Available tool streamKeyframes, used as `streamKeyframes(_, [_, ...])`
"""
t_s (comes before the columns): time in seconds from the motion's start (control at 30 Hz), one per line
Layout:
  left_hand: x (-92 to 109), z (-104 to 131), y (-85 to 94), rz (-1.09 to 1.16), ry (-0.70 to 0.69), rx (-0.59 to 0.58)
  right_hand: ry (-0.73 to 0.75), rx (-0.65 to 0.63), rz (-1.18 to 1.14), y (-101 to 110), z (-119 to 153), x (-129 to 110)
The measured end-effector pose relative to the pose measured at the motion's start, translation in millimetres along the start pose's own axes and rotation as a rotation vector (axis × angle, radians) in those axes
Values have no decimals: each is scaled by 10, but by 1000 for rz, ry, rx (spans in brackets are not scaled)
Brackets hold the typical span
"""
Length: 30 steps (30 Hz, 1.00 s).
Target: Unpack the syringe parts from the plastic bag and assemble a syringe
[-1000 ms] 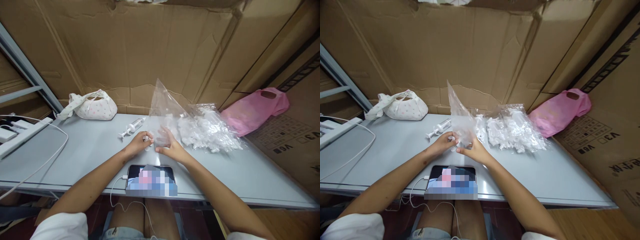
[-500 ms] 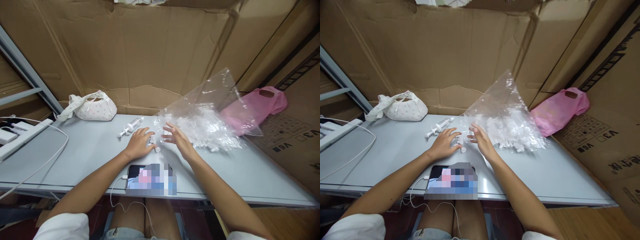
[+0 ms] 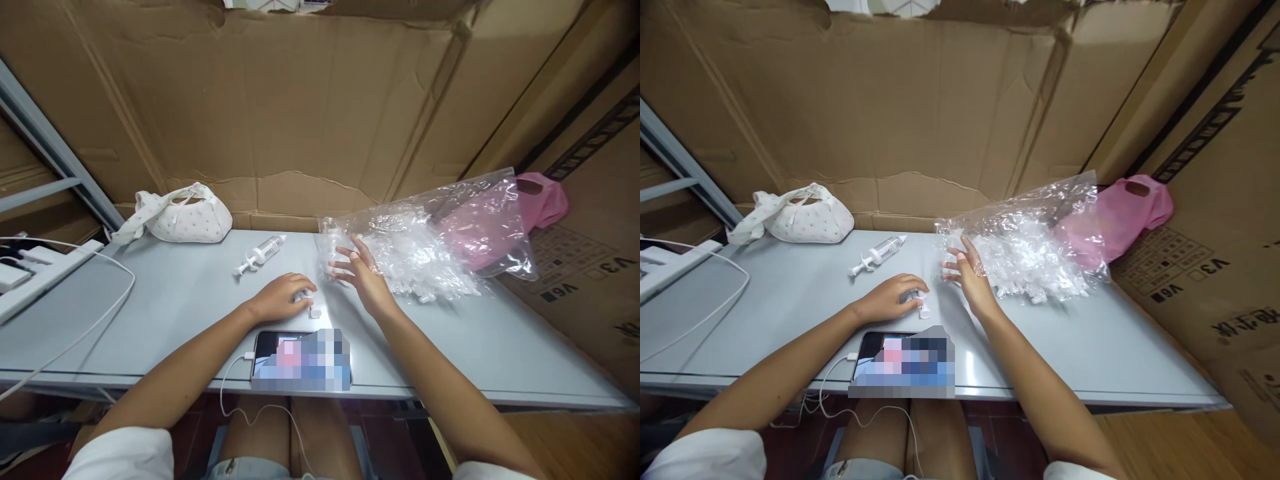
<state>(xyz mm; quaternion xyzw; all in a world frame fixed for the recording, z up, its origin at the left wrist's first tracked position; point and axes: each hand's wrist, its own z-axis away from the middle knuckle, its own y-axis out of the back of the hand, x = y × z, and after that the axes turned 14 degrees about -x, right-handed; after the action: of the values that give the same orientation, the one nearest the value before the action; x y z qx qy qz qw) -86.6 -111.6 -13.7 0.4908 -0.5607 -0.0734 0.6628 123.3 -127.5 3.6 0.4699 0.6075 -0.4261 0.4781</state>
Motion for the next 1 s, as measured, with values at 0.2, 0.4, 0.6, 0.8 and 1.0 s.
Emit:
streamKeyframes(0.2, [116, 26, -8, -118, -45, -70, 4, -4, -29, 1, 6, -18])
streamKeyframes(0.4, [120, 29, 17, -92, 59, -9, -9, 26, -19, -10, 7, -58])
streamKeyframes(0.6, [104, 6, 54, 141, 170, 315, -116, -112, -27, -50, 42, -124])
streamKeyframes(0.8, [33, 1, 179, 527, 112, 526, -210, -247, -70, -71, 83, -152])
streamKeyframes(1.0, [18, -6, 210, 693, 42, 344, -234, -344, -75, -27, 68, -128])
